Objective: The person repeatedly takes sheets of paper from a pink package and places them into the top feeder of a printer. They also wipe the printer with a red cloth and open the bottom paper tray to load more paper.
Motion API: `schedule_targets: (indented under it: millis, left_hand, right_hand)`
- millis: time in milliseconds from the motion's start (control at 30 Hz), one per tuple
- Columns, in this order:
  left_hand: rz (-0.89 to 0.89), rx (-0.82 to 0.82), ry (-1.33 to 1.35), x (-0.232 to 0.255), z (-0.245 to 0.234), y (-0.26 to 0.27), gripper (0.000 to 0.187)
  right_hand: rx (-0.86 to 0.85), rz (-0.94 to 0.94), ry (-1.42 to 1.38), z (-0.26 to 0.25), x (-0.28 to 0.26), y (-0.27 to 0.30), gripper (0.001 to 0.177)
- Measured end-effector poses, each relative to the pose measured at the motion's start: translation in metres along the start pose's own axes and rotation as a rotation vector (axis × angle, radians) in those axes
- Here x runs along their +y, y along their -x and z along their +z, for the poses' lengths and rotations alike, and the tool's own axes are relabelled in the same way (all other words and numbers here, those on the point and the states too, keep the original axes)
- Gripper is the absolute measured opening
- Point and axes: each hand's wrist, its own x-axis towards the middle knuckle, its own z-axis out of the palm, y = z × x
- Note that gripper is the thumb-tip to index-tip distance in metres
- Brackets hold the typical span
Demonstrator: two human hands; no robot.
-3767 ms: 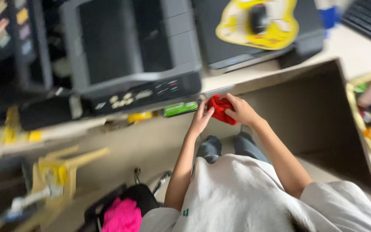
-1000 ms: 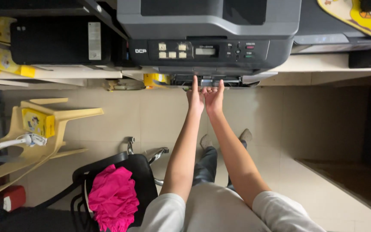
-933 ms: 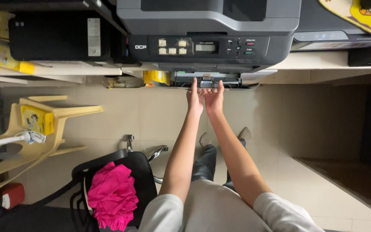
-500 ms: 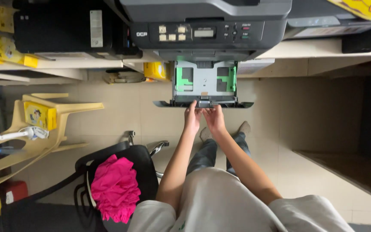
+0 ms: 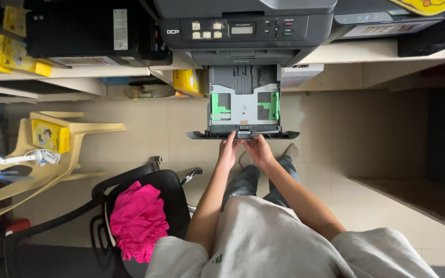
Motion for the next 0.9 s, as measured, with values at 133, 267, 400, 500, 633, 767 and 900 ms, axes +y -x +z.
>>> schedule_targets:
  millis: [133,267,400,500,633,767,900]
  left_hand:
    - [-0.028,0.017,-0.06,0.004,-0.002,0.003,0.028]
    - [-0.046,-0.109,-0.217,0.013,0.011,0.029,0.034]
    - [-0.077,-0.209,-0.361,0.007,0.018,0.037,0.035]
    - [-0.102,-0.24,-0.497,-0.01,0.014,0.035,0.032]
    - [-0.118,-0.267,-0.642,-0.03,0.036,0.035,0.03]
    - [-0.109,-0.362,-0.766,-0.059,0.069,0.043,0.031]
    - [-0.124,-0.45,-0.874,-0.093,0.122,0.064,0.036]
  right_hand:
    - [0.03,0.069,0.044,0.006,-0.008,0.006,0.033]
    - [0.1,0.103,0.113,0.01,-0.012,0.016,0.038]
    - [0.11,0.065,0.226,0.012,-0.016,0.041,0.035]
    - [0.085,0.022,0.365,0.019,-0.026,0.068,0.038]
    - [0.067,-0.028,0.438,0.001,-0.046,0.086,0.041]
    - [0.073,-0.109,0.526,-0.008,-0.08,0.119,0.039]
    - [0.096,-0.204,0.578,-0.031,-0.122,0.164,0.036]
